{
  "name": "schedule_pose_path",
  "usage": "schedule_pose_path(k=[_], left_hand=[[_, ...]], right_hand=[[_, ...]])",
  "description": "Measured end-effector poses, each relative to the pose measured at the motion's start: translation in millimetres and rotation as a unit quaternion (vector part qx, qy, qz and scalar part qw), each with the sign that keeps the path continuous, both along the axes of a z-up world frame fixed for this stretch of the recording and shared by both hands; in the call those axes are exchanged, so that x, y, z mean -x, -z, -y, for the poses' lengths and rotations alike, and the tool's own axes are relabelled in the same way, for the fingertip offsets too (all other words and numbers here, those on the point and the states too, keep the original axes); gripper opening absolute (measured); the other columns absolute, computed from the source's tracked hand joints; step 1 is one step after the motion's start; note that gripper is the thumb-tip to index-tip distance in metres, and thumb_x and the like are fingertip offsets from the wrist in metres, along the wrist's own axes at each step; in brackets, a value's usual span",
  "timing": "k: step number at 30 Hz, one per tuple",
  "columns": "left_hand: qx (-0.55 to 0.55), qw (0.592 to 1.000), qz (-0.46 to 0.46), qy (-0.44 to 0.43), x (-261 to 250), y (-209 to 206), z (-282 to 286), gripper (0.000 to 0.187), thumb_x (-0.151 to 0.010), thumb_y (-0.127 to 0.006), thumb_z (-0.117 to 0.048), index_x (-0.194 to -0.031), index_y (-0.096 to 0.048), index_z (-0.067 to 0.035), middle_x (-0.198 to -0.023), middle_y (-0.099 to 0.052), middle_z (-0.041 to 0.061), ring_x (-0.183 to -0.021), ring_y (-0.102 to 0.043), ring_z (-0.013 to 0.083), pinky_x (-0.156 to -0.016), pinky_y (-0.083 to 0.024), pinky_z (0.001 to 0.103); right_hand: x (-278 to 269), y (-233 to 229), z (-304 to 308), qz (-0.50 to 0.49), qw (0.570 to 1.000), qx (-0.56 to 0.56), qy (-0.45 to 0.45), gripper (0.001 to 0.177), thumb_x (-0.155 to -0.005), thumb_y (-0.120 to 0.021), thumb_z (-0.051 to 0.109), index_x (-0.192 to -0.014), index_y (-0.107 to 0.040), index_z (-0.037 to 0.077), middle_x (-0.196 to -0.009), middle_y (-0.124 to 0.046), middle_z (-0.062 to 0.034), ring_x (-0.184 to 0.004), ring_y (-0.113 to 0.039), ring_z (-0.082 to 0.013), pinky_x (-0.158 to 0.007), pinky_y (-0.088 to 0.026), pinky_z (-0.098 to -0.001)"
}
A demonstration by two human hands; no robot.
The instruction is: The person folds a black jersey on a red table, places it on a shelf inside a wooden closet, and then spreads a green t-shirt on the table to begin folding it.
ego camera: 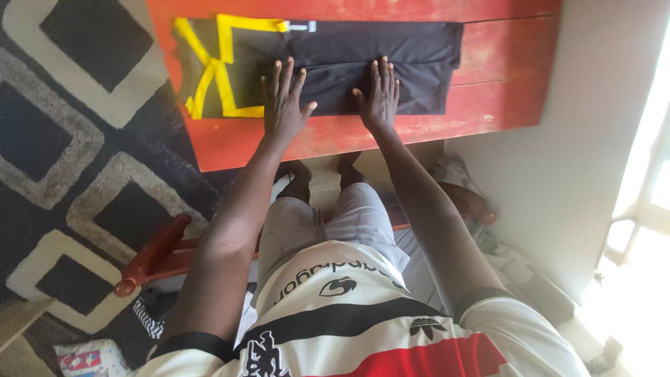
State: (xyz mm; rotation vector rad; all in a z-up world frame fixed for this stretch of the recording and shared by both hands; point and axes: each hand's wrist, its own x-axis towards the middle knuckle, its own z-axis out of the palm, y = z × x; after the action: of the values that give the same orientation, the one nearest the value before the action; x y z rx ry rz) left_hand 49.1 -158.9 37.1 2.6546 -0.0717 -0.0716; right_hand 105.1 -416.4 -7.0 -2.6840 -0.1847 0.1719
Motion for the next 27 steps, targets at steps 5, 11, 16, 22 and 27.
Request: schedule_pose_path(k=[5,11,16,22,27], left_hand=[[0.005,0.999,-0.017,0.029,-14,7,53,0.083,-0.088,-0.084,-0.040,-0.157,-0.046,-0.011,-0.169,-0.021,0.015,-0.156,-0.015,0.0389,-0.121,-0.016,0.069],[0.029,0.998,-0.022,0.048,-36,14,108,0.080,-0.087,-0.084,-0.037,-0.154,-0.049,-0.008,-0.168,-0.023,0.017,-0.155,-0.018,0.0398,-0.121,-0.018,0.067],[0.112,0.993,0.024,0.015,-54,21,157,0.060,-0.091,-0.082,-0.028,-0.142,-0.057,-0.009,-0.156,-0.043,0.016,-0.147,-0.035,0.0411,-0.120,-0.032,0.056],[0.195,0.980,0.017,-0.036,-79,28,210,0.043,-0.093,-0.078,-0.022,-0.131,-0.062,-0.009,-0.134,-0.058,0.013,-0.127,-0.055,0.0352,-0.109,-0.044,0.049],[0.238,0.971,-0.005,-0.035,-83,46,230,0.035,-0.096,-0.076,-0.020,-0.127,-0.063,-0.009,-0.126,-0.064,0.013,-0.121,-0.061,0.0358,-0.105,-0.049,0.046]], right_hand=[[-15,15,79,0.010,0.999,0.023,0.040,0.082,-0.100,-0.072,0.041,-0.163,-0.031,0.008,-0.171,-0.022,-0.0148,-0.158,-0.019,-0.0353,-0.125,-0.019,-0.0575],[-30,30,146,0.066,0.987,0.029,0.141,0.079,-0.097,-0.075,0.036,-0.160,-0.035,0.009,-0.165,-0.033,-0.0175,-0.150,-0.033,-0.0402,-0.119,-0.031,-0.0556],[-51,44,168,0.109,0.962,-0.011,0.251,0.088,-0.084,-0.087,0.033,-0.153,-0.040,0.006,-0.143,-0.050,-0.0191,-0.128,-0.050,-0.0431,-0.107,-0.043,-0.0522],[-78,37,154,0.040,0.953,-0.051,0.297,0.097,-0.069,-0.092,0.027,-0.147,-0.039,0.004,-0.129,-0.054,-0.0243,-0.120,-0.051,-0.0461,-0.101,-0.044,-0.0519],[-93,50,165,-0.107,0.912,-0.161,0.361,0.068,-0.073,-0.087,0.014,-0.129,-0.049,0.010,-0.107,-0.070,-0.0184,-0.102,-0.066,-0.0423,-0.087,-0.052,-0.0503]])
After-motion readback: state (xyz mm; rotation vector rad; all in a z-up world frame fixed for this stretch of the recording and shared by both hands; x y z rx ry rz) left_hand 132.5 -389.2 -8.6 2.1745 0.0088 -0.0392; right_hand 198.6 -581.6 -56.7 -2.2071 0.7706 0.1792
